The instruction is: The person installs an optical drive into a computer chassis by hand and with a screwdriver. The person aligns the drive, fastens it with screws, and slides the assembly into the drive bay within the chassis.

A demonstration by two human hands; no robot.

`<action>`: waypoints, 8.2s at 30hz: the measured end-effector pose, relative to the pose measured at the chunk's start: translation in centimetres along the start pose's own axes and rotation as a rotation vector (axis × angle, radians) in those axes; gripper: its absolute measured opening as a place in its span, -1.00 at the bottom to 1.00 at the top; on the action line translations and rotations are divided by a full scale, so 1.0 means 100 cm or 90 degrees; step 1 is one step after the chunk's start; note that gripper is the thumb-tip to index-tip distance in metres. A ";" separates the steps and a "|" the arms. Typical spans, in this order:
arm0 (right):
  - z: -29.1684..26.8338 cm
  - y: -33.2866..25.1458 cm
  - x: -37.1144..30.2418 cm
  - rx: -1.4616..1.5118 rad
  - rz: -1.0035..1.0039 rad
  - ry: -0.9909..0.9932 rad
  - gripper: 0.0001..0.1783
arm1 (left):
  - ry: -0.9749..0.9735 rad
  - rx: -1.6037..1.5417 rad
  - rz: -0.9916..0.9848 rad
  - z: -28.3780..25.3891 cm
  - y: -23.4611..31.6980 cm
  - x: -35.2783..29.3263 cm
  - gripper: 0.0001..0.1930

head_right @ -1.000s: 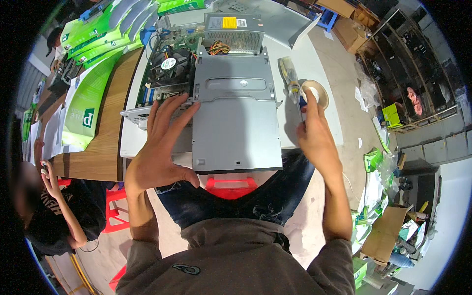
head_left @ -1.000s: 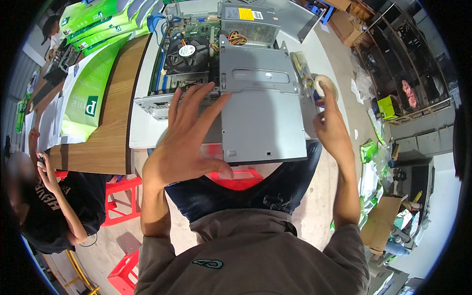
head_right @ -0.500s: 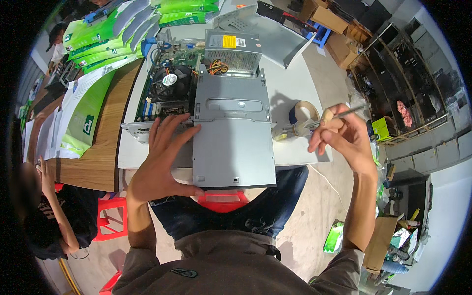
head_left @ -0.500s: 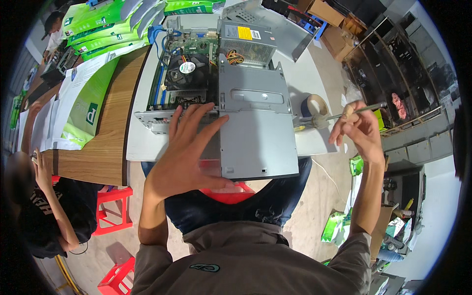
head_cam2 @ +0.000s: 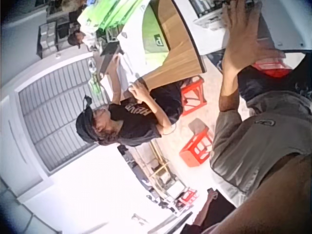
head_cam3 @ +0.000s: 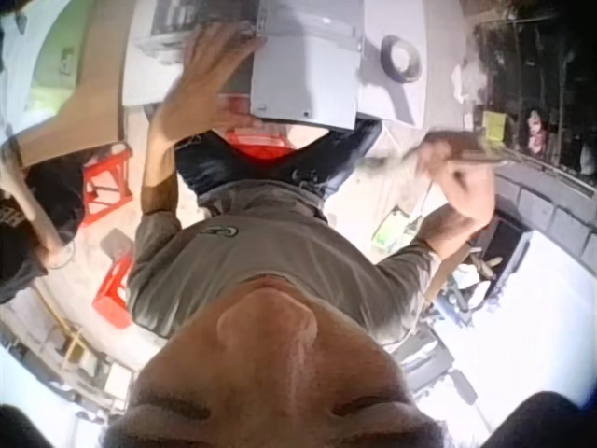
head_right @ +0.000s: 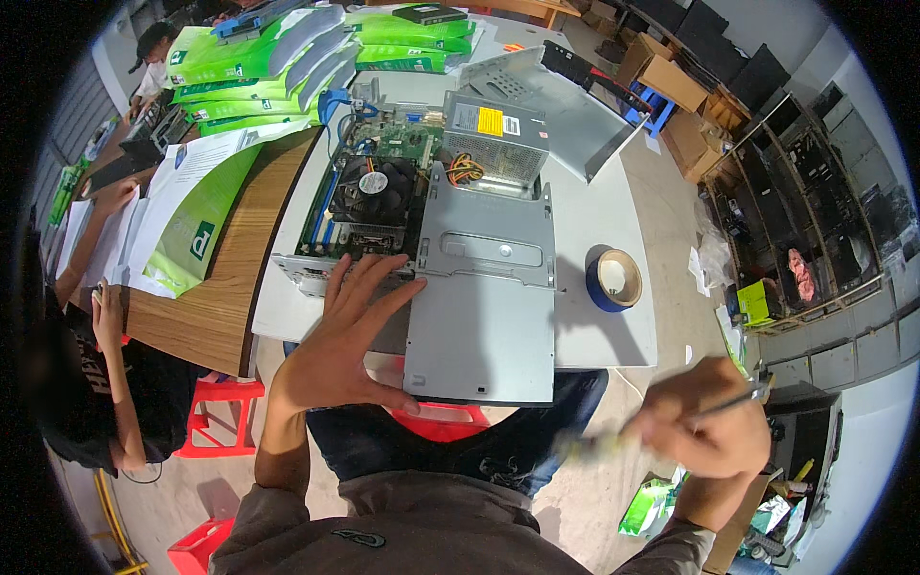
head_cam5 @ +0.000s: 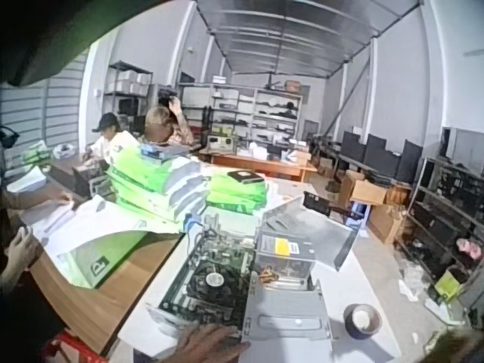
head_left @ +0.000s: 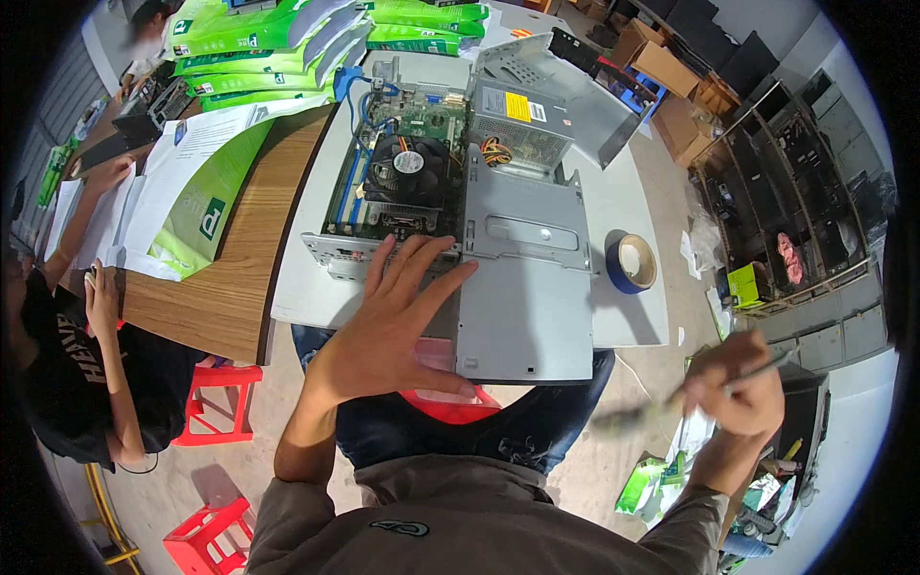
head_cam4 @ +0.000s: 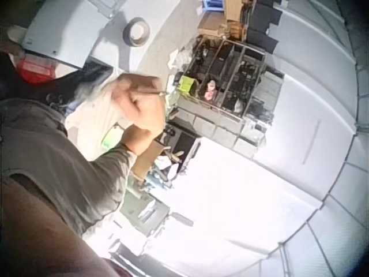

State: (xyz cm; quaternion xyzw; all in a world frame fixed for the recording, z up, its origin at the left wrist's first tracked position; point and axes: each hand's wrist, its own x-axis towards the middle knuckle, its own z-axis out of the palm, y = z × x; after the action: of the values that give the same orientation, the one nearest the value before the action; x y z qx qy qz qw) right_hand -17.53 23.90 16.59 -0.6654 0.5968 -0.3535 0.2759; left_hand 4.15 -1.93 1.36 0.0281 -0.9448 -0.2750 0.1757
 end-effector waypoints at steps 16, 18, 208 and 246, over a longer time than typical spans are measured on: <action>0.052 0.018 0.009 0.062 0.034 -0.169 -0.76 | 0.093 -0.101 0.023 0.000 -0.016 0.000 -0.32; 0.060 0.018 0.010 0.005 0.190 0.036 -0.77 | 0.100 -0.110 0.026 -0.001 -0.016 0.000 -0.34; 0.105 0.167 0.023 0.354 0.280 0.637 -0.23 | 0.267 0.061 -0.184 0.034 -0.004 0.030 0.00; 0.078 0.092 -0.023 0.093 -0.079 1.045 -0.54 | 0.404 0.097 -0.140 0.060 -0.005 0.055 -0.60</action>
State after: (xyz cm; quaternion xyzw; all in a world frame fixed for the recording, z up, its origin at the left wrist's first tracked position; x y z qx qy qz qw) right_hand -16.93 24.47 4.33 -0.2076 0.5460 -0.7797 -0.2255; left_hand -3.14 -0.17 -1.88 0.2270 -0.8521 -0.1984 0.4278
